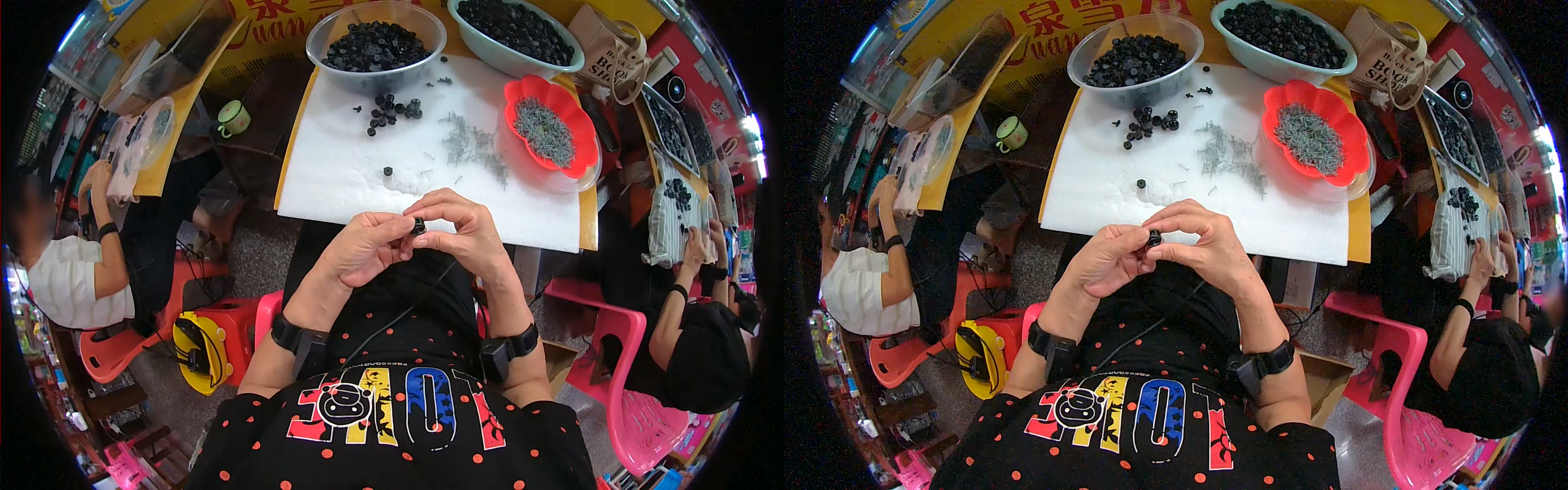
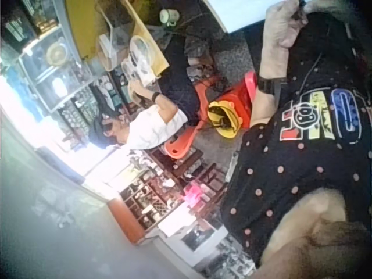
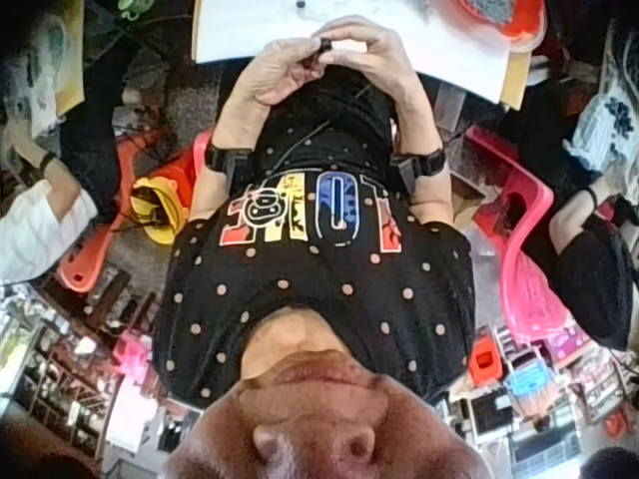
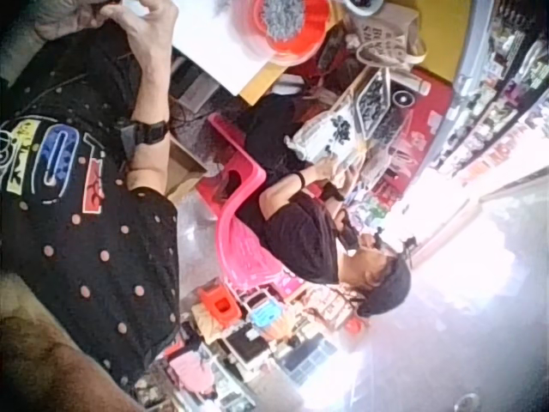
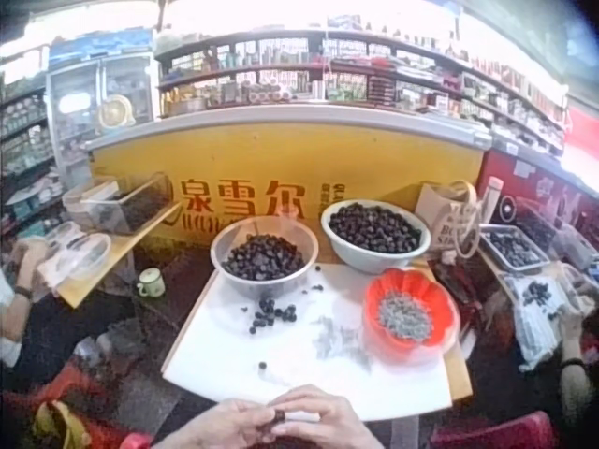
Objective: Manual assembly of small black plastic housings by inserting white internal components into them.
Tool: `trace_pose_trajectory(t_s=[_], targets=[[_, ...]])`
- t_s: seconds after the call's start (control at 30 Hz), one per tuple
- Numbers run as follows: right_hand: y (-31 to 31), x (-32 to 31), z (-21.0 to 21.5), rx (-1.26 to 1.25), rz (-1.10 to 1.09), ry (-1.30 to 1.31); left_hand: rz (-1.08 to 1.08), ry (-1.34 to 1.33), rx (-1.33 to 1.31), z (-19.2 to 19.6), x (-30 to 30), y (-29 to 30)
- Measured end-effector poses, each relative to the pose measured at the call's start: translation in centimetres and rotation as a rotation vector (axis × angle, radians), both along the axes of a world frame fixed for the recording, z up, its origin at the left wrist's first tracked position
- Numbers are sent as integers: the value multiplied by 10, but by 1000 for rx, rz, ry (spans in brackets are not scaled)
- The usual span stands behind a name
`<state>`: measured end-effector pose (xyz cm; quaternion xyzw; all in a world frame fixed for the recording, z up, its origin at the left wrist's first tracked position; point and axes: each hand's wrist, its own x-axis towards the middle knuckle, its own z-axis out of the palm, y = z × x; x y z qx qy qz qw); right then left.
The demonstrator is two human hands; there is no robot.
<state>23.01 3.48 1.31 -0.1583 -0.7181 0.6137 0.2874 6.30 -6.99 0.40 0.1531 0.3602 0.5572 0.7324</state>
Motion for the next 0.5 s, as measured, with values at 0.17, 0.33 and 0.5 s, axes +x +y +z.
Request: trace_pose_trajectory(t_s=[0.17,0.33,0.5], targets=[[-1,0,-2,65,4,57,-21,21,46,-1,-2,-2],[-5,-5,6,285,-61,45,-2,13,53,2,-4,-4],[-10,-8,11,350,-84,25,16,35,63,7,-5,-8]])
